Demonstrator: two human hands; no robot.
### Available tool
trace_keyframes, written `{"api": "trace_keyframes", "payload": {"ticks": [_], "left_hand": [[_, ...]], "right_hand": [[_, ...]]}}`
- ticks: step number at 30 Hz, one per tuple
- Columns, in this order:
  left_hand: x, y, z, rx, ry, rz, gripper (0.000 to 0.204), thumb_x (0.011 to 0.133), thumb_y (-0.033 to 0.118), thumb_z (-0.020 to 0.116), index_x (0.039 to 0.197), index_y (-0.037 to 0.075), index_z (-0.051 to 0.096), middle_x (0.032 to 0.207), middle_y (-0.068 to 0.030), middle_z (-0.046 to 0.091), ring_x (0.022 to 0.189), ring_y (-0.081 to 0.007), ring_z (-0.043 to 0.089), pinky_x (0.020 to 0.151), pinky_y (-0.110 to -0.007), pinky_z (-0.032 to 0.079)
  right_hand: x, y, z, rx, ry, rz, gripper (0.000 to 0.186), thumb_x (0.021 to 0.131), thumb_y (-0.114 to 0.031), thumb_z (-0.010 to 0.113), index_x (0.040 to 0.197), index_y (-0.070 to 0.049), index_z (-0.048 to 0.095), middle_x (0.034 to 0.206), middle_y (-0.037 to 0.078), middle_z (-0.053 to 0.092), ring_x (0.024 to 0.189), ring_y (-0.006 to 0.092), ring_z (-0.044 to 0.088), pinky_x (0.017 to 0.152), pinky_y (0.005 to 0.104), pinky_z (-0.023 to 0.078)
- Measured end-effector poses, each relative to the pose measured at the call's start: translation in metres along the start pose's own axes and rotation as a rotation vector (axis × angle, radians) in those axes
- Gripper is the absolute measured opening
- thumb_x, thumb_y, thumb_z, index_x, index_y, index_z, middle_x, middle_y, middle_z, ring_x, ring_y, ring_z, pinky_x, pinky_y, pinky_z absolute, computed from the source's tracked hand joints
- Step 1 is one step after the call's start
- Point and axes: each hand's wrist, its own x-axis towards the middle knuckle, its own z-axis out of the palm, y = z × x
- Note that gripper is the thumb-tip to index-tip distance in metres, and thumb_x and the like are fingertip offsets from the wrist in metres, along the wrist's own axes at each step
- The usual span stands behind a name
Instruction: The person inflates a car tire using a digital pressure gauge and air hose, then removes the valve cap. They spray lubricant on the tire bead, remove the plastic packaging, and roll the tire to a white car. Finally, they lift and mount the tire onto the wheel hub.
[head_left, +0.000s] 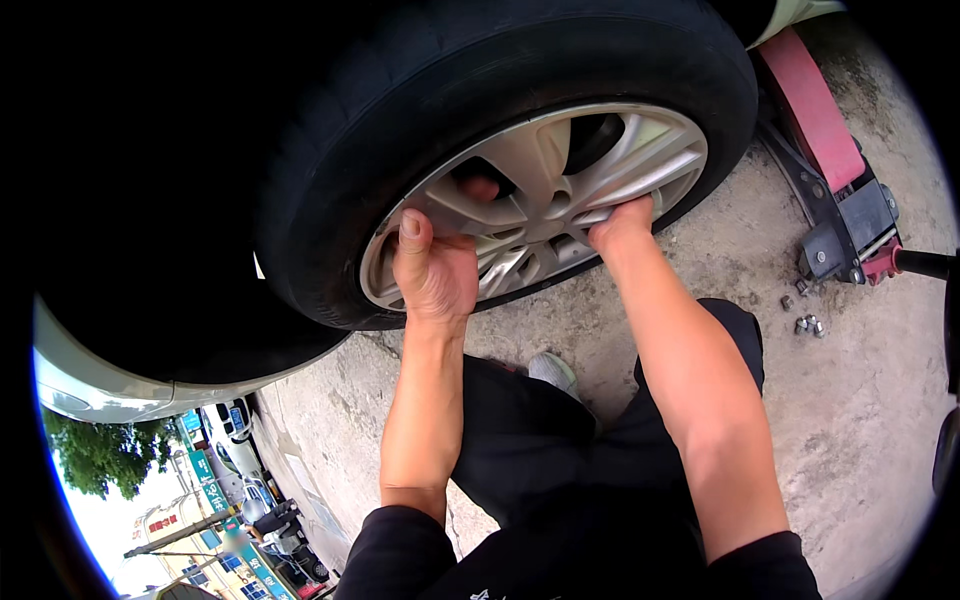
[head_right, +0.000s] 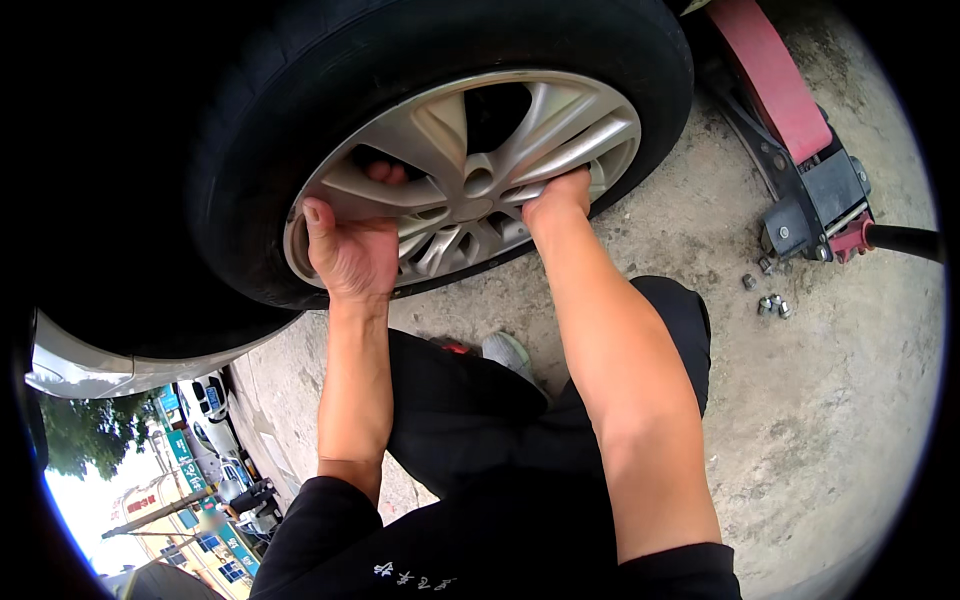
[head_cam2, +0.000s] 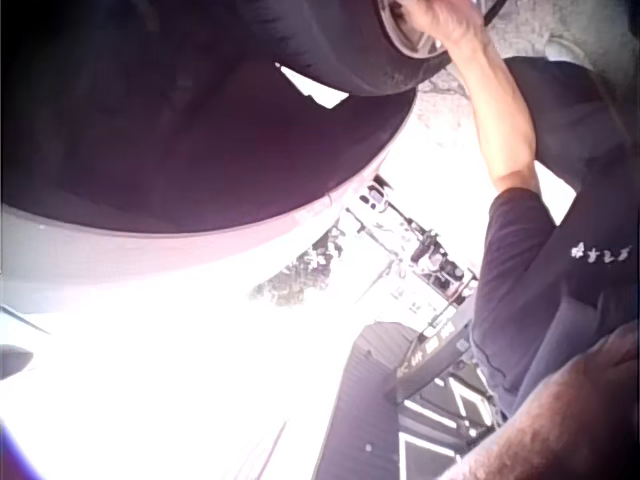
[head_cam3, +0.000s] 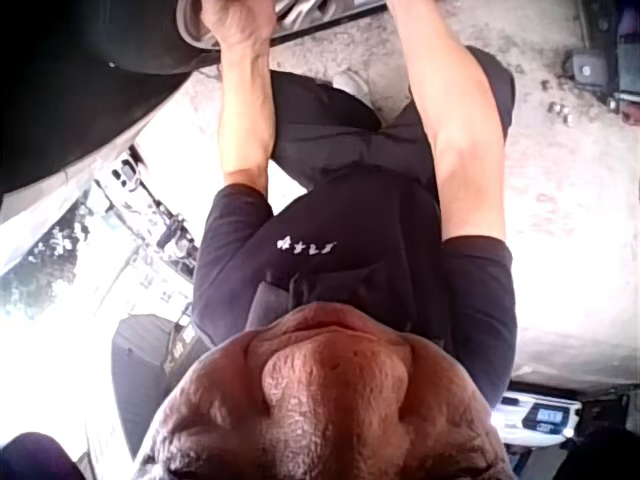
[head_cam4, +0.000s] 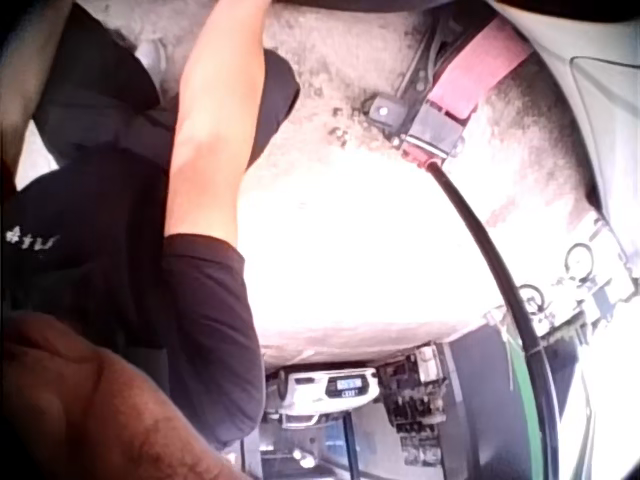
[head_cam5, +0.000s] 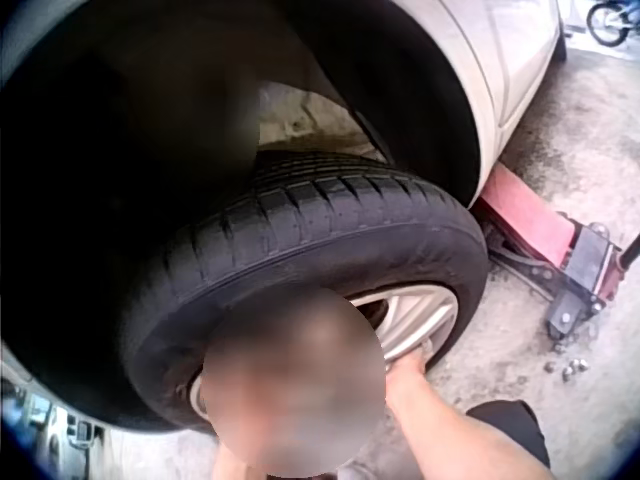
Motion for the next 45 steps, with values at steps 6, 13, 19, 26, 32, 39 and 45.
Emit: {"api": "trace_keyframes", "payload": {"ticks": [6, 13, 19, 26, 32, 39, 45], "left_hand": [[-0.006, 0.000, 0.004, 0.023, -0.055, -0.038, 0.082, 0.082, 0.061, 0.081, 0.139, 0.007, 0.059, 0.121, -0.0140, 0.071, 0.117, -0.0317, 0.064, 0.116, -0.052, 0.041], [0.006, 0.004, 0.016, 0.079, -0.017, -0.102, 0.075, 0.083, 0.066, 0.078, 0.130, 0.009, 0.063, 0.113, -0.0050, 0.066, 0.107, -0.0237, 0.059, 0.110, -0.044, 0.042], [0.019, 0.004, 0.046, 0.106, -0.011, -0.079, 0.068, 0.089, 0.064, 0.073, 0.126, 0.007, 0.062, 0.108, -0.0064, 0.065, 0.099, -0.0233, 0.058, 0.101, -0.045, 0.046], [0.014, 0.005, 0.034, 0.062, 0.036, -0.051, 0.065, 0.089, 0.057, 0.078, 0.120, 0.002, 0.065, 0.109, -0.0131, 0.072, 0.103, -0.0286, 0.068, 0.108, -0.049, 0.049], [0.021, 0.006, 0.044, -0.009, 0.019, -0.067, 0.051, 0.091, 0.044, 0.080, 0.120, 0.003, 0.067, 0.107, -0.0120, 0.071, 0.099, -0.0246, 0.068, 0.100, -0.044, 0.053], [0.034, 0.014, 0.080, 0.218, 0.037, -0.211, 0.050, 0.097, 0.043, 0.075, 0.122, 0.001, 0.066, 0.107, -0.0124, 0.071, 0.097, -0.0214, 0.068, 0.097, -0.041, 0.055], [0.043, 0.010, 0.096, 0.299, -0.014, -0.269, 0.051, 0.088, 0.043, 0.085, 0.114, 0.001, 0.072, 0.103, -0.0096, 0.075, 0.095, -0.0200, 0.071, 0.092, -0.035, 0.054]], "right_hand": [[-0.002, -0.003, 0.000, 0.133, 0.120, 0.002, 0.041, 0.099, -0.032, 0.065, 0.127, -0.003, 0.067, 0.126, 0.010, 0.071, 0.112, 0.0295, 0.069, 0.096, 0.0466, 0.058], [-0.020, -0.013, 0.018, 0.079, 0.442, 0.023, 0.040, 0.090, -0.031, 0.070, 0.111, 0.004, 0.071, 0.116, 0.012, 0.074, 0.096, 0.0295, 0.073, 0.079, 0.0412, 0.061], [0.000, -0.021, 0.019, 0.101, 0.298, -0.010, 0.044, 0.092, -0.026, 0.067, 0.122, 0.007, 0.066, 0.121, 0.016, 0.071, 0.100, 0.0344, 0.073, 0.084, 0.0473, 0.062], [0.005, -0.014, 0.013, 0.088, 0.128, 0.019, 0.046, 0.097, -0.027, 0.063, 0.133, 0.002, 0.061, 0.130, 0.014, 0.067, 0.110, 0.0331, 0.070, 0.093, 0.0505, 0.060], [0.022, -0.010, 0.013, 0.066, 0.130, -0.034, 0.040, 0.097, -0.021, 0.063, 0.128, 0.004, 0.063, 0.129, 0.015, 0.068, 0.110, 0.0321, 0.070, 0.093, 0.0477, 0.059], [0.034, 0.007, -0.013, 0.185, 0.098, -0.061, 0.034, 0.099, -0.024, 0.061, 0.123, -0.001, 0.065, 0.130, 0.010, 0.067, 0.112, 0.0294, 0.067, 0.094, 0.0453, 0.056], [0.006, 0.016, 0.000, 0.123, 0.410, -0.001, 0.031, 0.095, -0.027, 0.067, 0.111, -0.001, 0.069, 0.121, 0.009, 0.069, 0.102, 0.0256, 0.066, 0.090, 0.0413, 0.056]]}}
